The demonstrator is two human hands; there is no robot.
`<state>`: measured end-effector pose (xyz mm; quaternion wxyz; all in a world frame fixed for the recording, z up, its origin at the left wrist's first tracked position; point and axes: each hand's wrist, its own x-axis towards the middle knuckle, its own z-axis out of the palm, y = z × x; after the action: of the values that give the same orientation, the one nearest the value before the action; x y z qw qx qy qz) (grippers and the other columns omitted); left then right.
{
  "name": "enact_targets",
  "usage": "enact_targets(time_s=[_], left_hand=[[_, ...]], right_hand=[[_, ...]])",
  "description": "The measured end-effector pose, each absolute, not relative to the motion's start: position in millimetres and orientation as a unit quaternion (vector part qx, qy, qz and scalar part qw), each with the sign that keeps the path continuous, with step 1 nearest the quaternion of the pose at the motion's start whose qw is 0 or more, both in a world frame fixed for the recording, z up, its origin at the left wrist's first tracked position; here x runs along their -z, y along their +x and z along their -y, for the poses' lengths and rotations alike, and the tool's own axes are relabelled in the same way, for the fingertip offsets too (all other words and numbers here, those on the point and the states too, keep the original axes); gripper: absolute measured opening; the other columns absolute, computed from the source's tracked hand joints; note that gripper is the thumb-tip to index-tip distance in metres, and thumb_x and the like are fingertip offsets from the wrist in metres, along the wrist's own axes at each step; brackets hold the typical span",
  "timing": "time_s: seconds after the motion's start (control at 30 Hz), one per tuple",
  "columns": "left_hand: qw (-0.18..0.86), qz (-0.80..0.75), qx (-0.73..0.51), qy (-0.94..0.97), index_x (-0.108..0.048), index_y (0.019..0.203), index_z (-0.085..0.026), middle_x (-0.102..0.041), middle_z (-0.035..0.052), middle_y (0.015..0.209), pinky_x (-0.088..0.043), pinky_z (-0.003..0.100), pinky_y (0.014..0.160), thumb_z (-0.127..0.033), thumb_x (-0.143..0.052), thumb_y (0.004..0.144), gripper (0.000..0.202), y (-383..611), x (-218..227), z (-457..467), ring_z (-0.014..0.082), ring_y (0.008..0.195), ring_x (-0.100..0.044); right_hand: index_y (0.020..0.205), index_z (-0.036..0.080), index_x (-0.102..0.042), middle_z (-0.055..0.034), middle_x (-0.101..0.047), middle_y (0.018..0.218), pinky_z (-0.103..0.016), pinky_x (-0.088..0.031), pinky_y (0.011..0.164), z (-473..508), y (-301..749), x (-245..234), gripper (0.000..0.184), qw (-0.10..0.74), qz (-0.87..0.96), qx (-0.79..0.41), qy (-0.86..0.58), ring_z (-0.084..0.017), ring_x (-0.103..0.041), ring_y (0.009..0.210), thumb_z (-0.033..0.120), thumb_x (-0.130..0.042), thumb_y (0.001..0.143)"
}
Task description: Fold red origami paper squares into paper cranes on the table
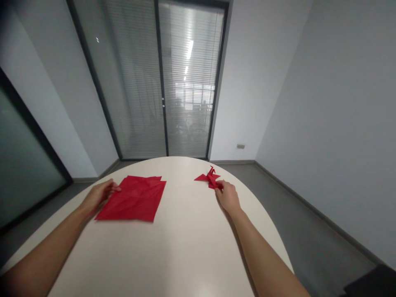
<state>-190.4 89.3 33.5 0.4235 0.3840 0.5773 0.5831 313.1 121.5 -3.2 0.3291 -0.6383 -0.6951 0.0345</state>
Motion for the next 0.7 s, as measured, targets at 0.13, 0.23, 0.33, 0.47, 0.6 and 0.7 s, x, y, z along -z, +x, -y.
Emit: enact_targets(time_s=[0.13, 0.23, 0.33, 0.47, 0.6, 0.7], left_hand=[[0.381, -0.618, -0.59, 0.354, -0.068, 0.076, -0.013, -0.073, 0.0037, 0.068, -0.046, 0.02, 0.053, -0.029, -0.075, 0.071, 0.017, -191.8, -32.4, -87.6, 0.0136, 0.058, -0.064], [0.376, -0.623, -0.579, 0.368, -0.068, 0.08, -0.015, -0.073, 0.0018, 0.07, -0.05, 0.019, 0.056, -0.014, -0.083, 0.06, 0.024, -186.5, -37.3, -86.0, 0.0146, 0.062, -0.067], [0.399, -0.59, -0.604, 0.358, -0.067, 0.083, -0.015, -0.076, 0.0034, 0.081, -0.055, 0.019, 0.066, -0.003, -0.083, 0.059, 0.032, -180.8, -45.0, -85.8, 0.0143, 0.072, -0.071], [0.458, -0.528, -0.648, 0.304, -0.064, 0.093, -0.019, -0.077, 0.002, 0.094, -0.06, 0.024, 0.067, -0.003, -0.079, 0.068, 0.033, -177.8, -55.2, -88.1, 0.0142, 0.071, -0.072], [0.466, -0.497, -0.683, 0.265, -0.062, 0.092, -0.022, -0.076, -0.0023, 0.092, -0.061, 0.025, 0.064, -0.002, -0.071, 0.075, 0.028, -181.1, -60.2, -90.4, 0.0124, 0.068, -0.071], [0.452, -0.517, -0.68, 0.256, -0.061, 0.091, -0.022, -0.075, -0.0018, 0.088, -0.061, 0.026, 0.064, -0.002, -0.071, 0.074, 0.028, -184.3, -59.8, -90.8, 0.0136, 0.067, -0.071]], right_hand=[[0.106, 0.02, -0.072, -0.0092, -0.075, 0.105, -0.035, -0.049, 0.088, -121.3, 316.6, 5.2, 0.027, 0.325, 0.691, -0.045, -0.644, -0.025, -0.069, 0.097, 0.02, -0.054, 0.086], [0.103, 0.021, -0.073, -0.0085, -0.075, 0.105, -0.035, -0.05, 0.085, -120.5, 315.3, 5.5, 0.026, 0.324, 0.689, -0.046, -0.647, -0.025, -0.069, 0.096, 0.019, -0.052, 0.087], [0.102, 0.021, -0.074, -0.0094, -0.075, 0.103, -0.035, -0.05, 0.084, -119.4, 312.3, 4.1, 0.027, 0.323, 0.687, -0.042, -0.65, -0.025, -0.069, 0.093, 0.018, -0.051, 0.088], [0.1, 0.021, -0.076, -0.0112, -0.075, 0.103, -0.037, -0.048, 0.086, -117.5, 309.0, 0.3, 0.029, 0.321, 0.689, -0.028, -0.649, -0.027, -0.067, 0.095, 0.017, -0.051, 0.087], [0.101, 0.02, -0.077, -0.0114, -0.074, 0.101, -0.038, -0.047, 0.09, -115.7, 305.9, -3.1, 0.031, 0.321, 0.7, -0.017, -0.638, -0.027, -0.066, 0.096, 0.016, -0.049, 0.087], [0.1, 0.021, -0.077, -0.0112, -0.074, 0.1, -0.037, -0.047, 0.089, -114.1, 302.2, -4.9, 0.031, 0.325, 0.706, -0.017, -0.628, -0.026, -0.066, 0.095, 0.017, -0.049, 0.088]])
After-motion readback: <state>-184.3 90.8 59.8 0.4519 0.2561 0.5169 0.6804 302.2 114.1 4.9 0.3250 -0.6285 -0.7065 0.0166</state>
